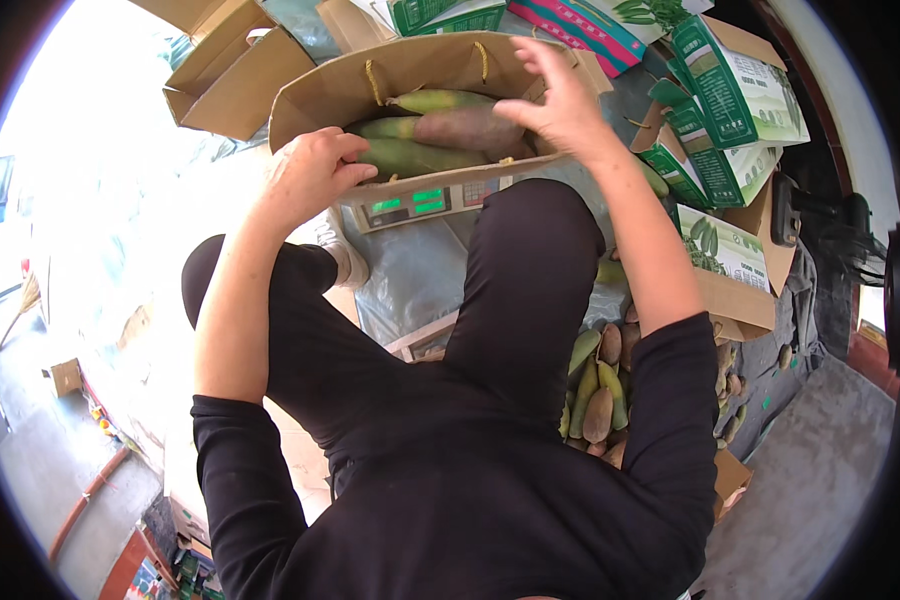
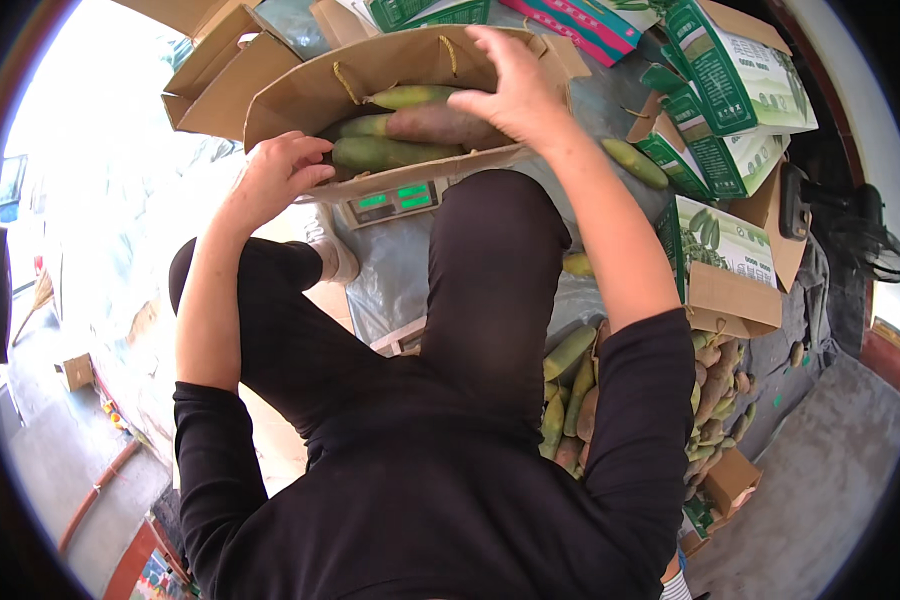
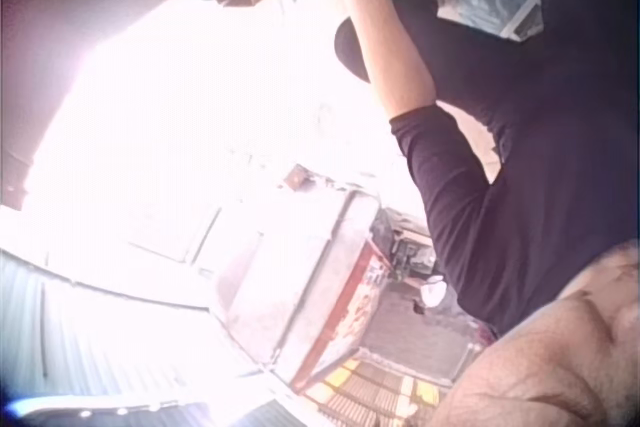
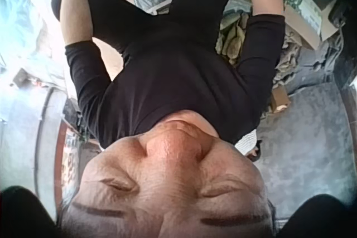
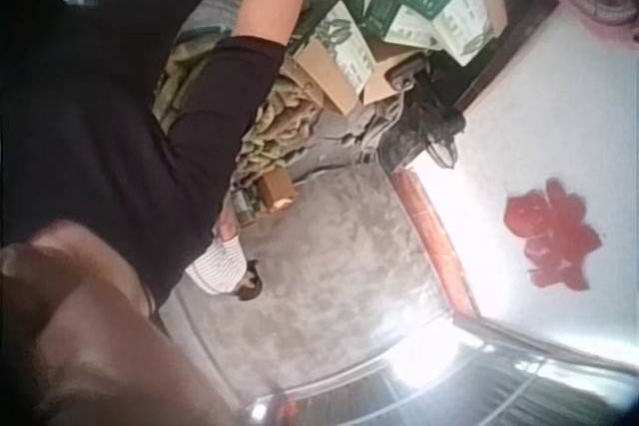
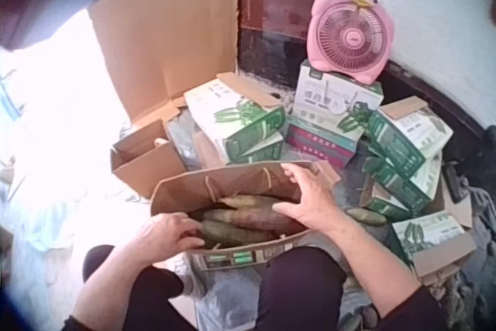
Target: Weigh and pack green squash-like vegetables into cardboard boxes.
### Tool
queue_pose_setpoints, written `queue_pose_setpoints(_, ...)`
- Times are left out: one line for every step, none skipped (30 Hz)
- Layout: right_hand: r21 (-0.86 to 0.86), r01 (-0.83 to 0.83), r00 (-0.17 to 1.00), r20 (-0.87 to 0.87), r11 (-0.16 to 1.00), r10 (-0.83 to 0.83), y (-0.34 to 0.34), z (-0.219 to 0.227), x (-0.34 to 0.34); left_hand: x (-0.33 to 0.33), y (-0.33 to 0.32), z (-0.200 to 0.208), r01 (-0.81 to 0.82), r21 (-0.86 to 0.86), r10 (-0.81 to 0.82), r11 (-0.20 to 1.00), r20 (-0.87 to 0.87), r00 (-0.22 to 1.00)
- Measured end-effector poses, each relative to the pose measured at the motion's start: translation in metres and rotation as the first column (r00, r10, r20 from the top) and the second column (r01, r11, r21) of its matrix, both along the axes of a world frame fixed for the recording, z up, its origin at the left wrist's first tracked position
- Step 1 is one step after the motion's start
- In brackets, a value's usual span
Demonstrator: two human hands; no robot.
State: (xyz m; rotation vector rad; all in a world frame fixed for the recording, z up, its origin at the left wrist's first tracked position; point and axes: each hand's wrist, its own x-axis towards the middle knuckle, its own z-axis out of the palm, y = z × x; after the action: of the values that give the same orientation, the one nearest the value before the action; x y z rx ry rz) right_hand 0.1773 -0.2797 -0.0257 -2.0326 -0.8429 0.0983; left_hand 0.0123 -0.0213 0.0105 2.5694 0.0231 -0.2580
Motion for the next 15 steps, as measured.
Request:
queue_pose_setpoints(0.022, 0.052, 0.998, -0.049, 0.998, -0.051, -0.002, 0.009, 0.000, -0.001, 0.002, -0.001, -0.008, 0.005, 0.008, 1.000, 0.009, 1.000)
queue_pose_setpoints(0.040, 0.108, 0.990, -0.097, 0.993, -0.103, -0.009, 0.015, 0.002, -0.002, 0.003, -0.001, -0.011, 0.005, 0.011, 1.000, 0.005, 1.000)
queue_pose_setpoints(0.055, 0.145, 0.987, -0.071, 0.988, -0.141, -0.017, 0.012, 0.008, -0.003, 0.005, 0.000, -0.054, -0.009, 0.054, 0.999, 0.051, 0.997)
queue_pose_setpoints(0.049, 0.150, 0.987, -0.069, 0.987, -0.146, -0.029, 0.013, 0.015, -0.001, 0.005, 0.001, -0.088, -0.031, 0.091, 0.996, 0.102, 0.991)
queue_pose_setpoints(0.059, 0.201, 0.974, -0.114, 0.978, -0.194, -0.040, 0.011, 0.022, 0.001, 0.007, 0.000, -0.112, -0.034, 0.115, 0.993, 0.122, 0.986)
queue_pose_setpoints(0.067, 0.252, 0.958, -0.159, 0.965, -0.239, -0.052, 0.009, 0.026, 0.002, 0.007, 0.001, -0.111, -0.038, 0.115, 0.993, 0.121, 0.986)
queue_pose_setpoints(0.066, 0.251, 0.958, -0.159, 0.966, -0.238, -0.060, 0.009, 0.027, 0.002, 0.008, 0.003, -0.153, -0.025, 0.155, 0.988, 0.163, 0.975)
queue_pose_setpoints(0.070, 0.280, 0.941, -0.216, 0.958, -0.259, -0.068, 0.009, 0.028, 0.003, 0.008, 0.005, -0.195, -0.013, 0.193, 0.981, 0.205, 0.960)
queue_pose_setpoints(0.072, 0.309, 0.921, -0.273, 0.948, -0.279, -0.074, 0.009, 0.030, 0.003, 0.009, 0.007, -0.227, 0.003, 0.221, 0.974, 0.209, 0.952)
queue_pose_setpoints(0.073, 0.308, 0.921, -0.273, 0.949, -0.278, -0.077, 0.010, 0.031, 0.003, 0.011, 0.007, -0.228, 0.004, 0.222, 0.974, 0.210, 0.952)
queue_pose_setpoints(0.004, 0.312, 0.914, -0.275, 0.950, -0.299, -0.079, 0.012, 0.032, 0.003, 0.015, 0.006, -0.271, -0.020, 0.268, 0.962, 0.231, 0.935)
queue_pose_setpoints(-0.065, 0.315, 0.906, -0.276, 0.947, -0.321, -0.081, 0.013, 0.033, 0.003, 0.018, 0.006, -0.312, -0.045, 0.313, 0.949, 0.251, 0.916)
queue_pose_setpoints(-0.065, 0.317, 0.906, -0.275, 0.946, -0.322, -0.083, 0.014, 0.035, 0.004, 0.021, 0.005, -0.347, -0.081, 0.357, 0.934, 0.228, 0.906)
queue_pose_setpoints(-0.109, 0.313, 0.907, -0.262, 0.944, -0.331, -0.084, 0.014, 0.036, 0.005, 0.023, 0.004, -0.345, -0.082, 0.355, 0.935, 0.229, 0.906)
queue_pose_setpoints(-0.153, 0.308, 0.907, -0.250, 0.939, -0.339, -0.085, 0.015, 0.038, 0.005, 0.024, 0.004, -0.379, -0.102, 0.392, 0.920, 0.243, 0.887)
